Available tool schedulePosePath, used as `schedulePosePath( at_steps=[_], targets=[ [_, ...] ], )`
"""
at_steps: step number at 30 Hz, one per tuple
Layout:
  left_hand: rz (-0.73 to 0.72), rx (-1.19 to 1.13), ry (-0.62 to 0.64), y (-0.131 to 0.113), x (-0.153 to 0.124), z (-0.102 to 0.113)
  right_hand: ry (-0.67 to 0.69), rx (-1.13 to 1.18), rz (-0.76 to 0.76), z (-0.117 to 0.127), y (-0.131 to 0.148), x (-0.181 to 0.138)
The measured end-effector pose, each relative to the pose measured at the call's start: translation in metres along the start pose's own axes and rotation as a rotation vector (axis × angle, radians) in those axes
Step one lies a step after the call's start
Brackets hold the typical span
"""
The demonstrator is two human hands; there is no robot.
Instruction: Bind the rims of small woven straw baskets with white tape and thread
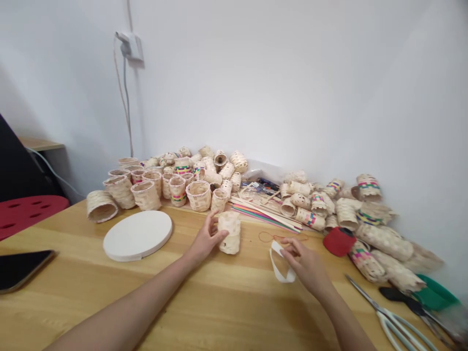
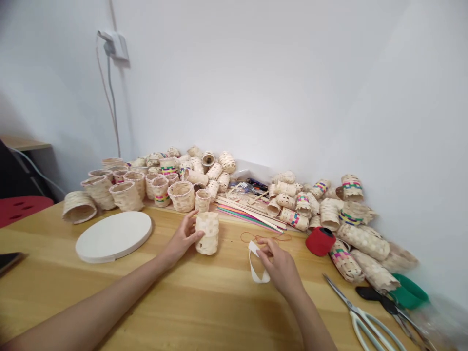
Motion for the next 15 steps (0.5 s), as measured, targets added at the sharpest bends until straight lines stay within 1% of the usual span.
schedulePosePath(
  at_steps=[3,5,7,9,11,13,15],
  targets=[
    [0.043,-0.03,0.003,-0.004,-0.006,-0.007,-0.05,-0.066,0.14,-0.005,0.011,-0.002],
    [0.094,-0.077,0.001,-0.007,-0.012,-0.015,-0.087,-0.022,0.164,-0.011,0.018,-0.005],
    [0.163,-0.154,0.004,-0.007,-0.019,-0.024,-0.043,0.119,0.1,-0.027,0.023,-0.008],
    [0.216,-0.215,0.013,-0.007,-0.027,-0.033,0.067,0.344,0.02,-0.052,0.029,-0.012],
    [0.24,-0.233,0.013,-0.006,-0.032,-0.04,0.17,0.58,-0.036,-0.074,0.037,-0.018],
    [0.237,-0.213,-0.01,-0.005,-0.035,-0.042,0.209,0.748,-0.067,-0.087,0.044,-0.022],
    [0.228,-0.181,-0.046,-0.005,-0.036,-0.04,0.213,0.828,-0.101,-0.091,0.046,-0.023]
  ],
)
Point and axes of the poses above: each hand's wrist, its own x-axis towards the middle knuckle, its own z-axis out of the back of the hand, y = z × x, the point moved 8 cm from there along x, towards the middle knuckle, and after that the axes turned 11 degrees about x, right-handed, at the moved point
